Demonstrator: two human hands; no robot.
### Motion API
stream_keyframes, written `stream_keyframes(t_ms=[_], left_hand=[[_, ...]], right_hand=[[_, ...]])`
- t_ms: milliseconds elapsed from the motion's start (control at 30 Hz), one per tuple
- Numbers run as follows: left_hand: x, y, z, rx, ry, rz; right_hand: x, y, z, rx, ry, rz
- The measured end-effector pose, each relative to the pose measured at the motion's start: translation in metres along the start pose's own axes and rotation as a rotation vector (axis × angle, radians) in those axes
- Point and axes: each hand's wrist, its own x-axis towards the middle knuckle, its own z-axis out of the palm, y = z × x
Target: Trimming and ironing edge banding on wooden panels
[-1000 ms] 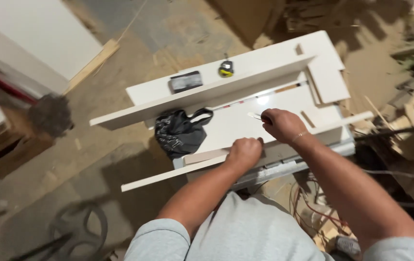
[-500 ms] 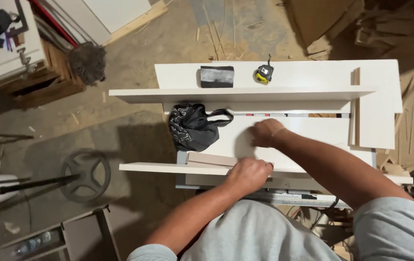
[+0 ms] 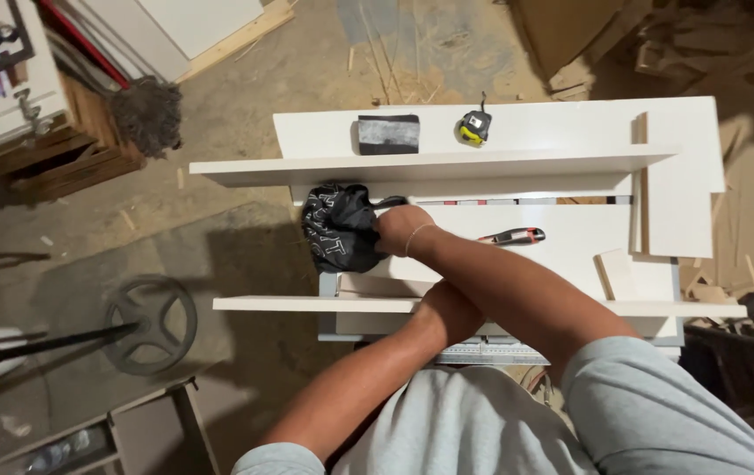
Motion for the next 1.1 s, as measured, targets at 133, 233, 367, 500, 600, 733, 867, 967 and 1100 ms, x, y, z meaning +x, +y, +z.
stream_keyframes(t_ms=[133, 233, 367, 500, 600, 733, 867, 967, 1100], left_hand=[[0.001, -0.002, 0.013, 0.008, 0.001, 0.012], [0.004, -0.008, 0.023, 0.026, 0.005, 0.028], [0.02, -0.005, 0.035, 0.048, -0.008, 0.054], [0.013, -0.01, 0.047, 0.056, -0.034, 0.115], [0.007, -0.022, 0.057, 0.053, -0.057, 0.174], [0.012, -0.018, 0.052, 0.07, -0.099, 0.238], [0.014, -0.022, 0.023, -0.146, -0.27, -0.01], [0.013, -0.023, 0.016, -0.087, -0.276, 0.006], [0.012, -0.02, 0.0, -0.038, -0.271, 0.001]], right_hand=[[-0.078, -0.016, -0.055, 0.215, -0.053, -0.005], [-0.128, -0.011, -0.07, 0.843, 0.173, -0.172], [-0.226, -0.016, -0.106, 0.955, 0.94, -0.647], [-0.329, -0.033, -0.121, 1.328, 1.285, -0.767], [-0.427, -0.041, -0.125, 1.708, 1.486, -0.58], [-0.458, -0.051, -0.108, 1.646, 1.608, -0.434], [-0.481, -0.057, -0.083, 1.613, 1.726, -0.203], [-0.494, -0.059, -0.065, 1.604, 1.8, -0.052], [-0.505, -0.054, -0.047, 1.593, 1.857, 0.147]])
